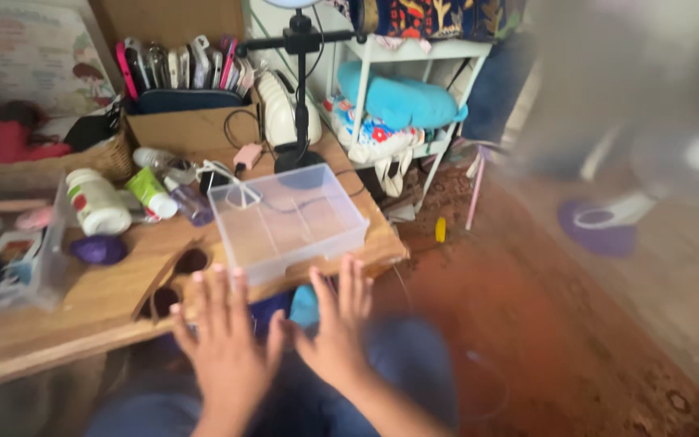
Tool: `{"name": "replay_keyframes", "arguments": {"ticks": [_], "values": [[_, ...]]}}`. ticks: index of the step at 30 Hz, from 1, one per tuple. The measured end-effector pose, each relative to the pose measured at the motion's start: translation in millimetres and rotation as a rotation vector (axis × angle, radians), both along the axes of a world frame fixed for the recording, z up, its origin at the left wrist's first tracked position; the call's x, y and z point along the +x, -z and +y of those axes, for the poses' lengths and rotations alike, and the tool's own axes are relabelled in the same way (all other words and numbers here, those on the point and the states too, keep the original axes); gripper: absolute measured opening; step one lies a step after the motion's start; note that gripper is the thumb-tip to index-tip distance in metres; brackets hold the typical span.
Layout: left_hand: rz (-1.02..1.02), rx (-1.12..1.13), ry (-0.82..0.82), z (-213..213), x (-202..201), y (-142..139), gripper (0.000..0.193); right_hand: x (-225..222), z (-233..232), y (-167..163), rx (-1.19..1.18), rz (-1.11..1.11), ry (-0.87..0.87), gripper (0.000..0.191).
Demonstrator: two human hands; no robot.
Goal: The person empties a plastic drawer organizer on a bedroom desk, sorts through bottles, sunglasses, papers and pouches, and places items back into the organizer and a desktop storage caddy. They also move a fabric pouch and cloth items onto a nearby shelf while sorting.
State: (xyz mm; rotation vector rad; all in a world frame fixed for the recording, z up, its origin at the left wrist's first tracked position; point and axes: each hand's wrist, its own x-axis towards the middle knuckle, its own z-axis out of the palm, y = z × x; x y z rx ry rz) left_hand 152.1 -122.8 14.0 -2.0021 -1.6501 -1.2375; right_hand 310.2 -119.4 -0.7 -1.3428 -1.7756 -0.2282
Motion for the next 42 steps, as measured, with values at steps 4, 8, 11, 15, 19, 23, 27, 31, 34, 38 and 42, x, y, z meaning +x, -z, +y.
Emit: {"name": "replay_keyframes", "arguments": {"ticks": [4, 8, 11, 15, 19, 23, 27, 31, 34, 38, 42], "values": [[-0.016, 0.003, -0.063, -35.4, -27.4, -0.9, 0.080, -23.4, -16.7, -14.2, -0.032, -0.014, -0.086, 0.092], [-0.055, 0.022, -0.102, -57.1, -44.1, -13.9, 0.082, -36.9, -12.4, -37.4, 0.060, 0.041, -0.094, 0.093], [-0.032, -0.002, -0.140, -69.9, -51.4, -30.4, 0.084, -39.2, -5.3, -54.1, 0.125, 0.072, -0.088, 0.095], [0.012, -0.032, -0.168, -82.5, -64.2, -54.9, 0.086, -27.8, 3.4, -69.8, 0.198, 0.117, -0.146, 0.095], [0.056, -0.037, -0.223, -83.9, -78.6, -71.0, 0.083, -16.0, 17.4, -76.6, 0.196, 0.167, -0.149, 0.096], [0.040, -0.009, -0.232, -66.0, -93.2, -76.0, 0.085, -10.3, 24.5, -69.5, 0.094, 0.219, -0.186, 0.096], [-0.013, 0.009, -0.190, -20.7, -109.6, -70.7, 0.082, 0.0, 26.9, -55.4, 0.024, 0.159, -0.203, 0.093], [-0.067, 0.017, -0.163, 28.3, -118.5, -43.6, 0.081, -3.0, 44.1, -46.5, -0.078, 0.104, -0.185, 0.080], [-0.094, 0.015, -0.170, 43.7, -125.1, -13.4, 0.073, -33.4, 64.7, -41.6, -0.051, 0.052, -0.245, 0.064], [-0.107, -0.093, -0.007, 53.2, -128.9, 14.6, 0.050, -72.3, 85.5, -42.1, -0.127, -0.013, -0.261, 0.054], [-0.037, -0.162, 0.042, 62.7, -136.0, 22.6, 0.027, -85.6, 102.6, -45.8, -0.402, 0.092, -0.151, 0.054]]}}
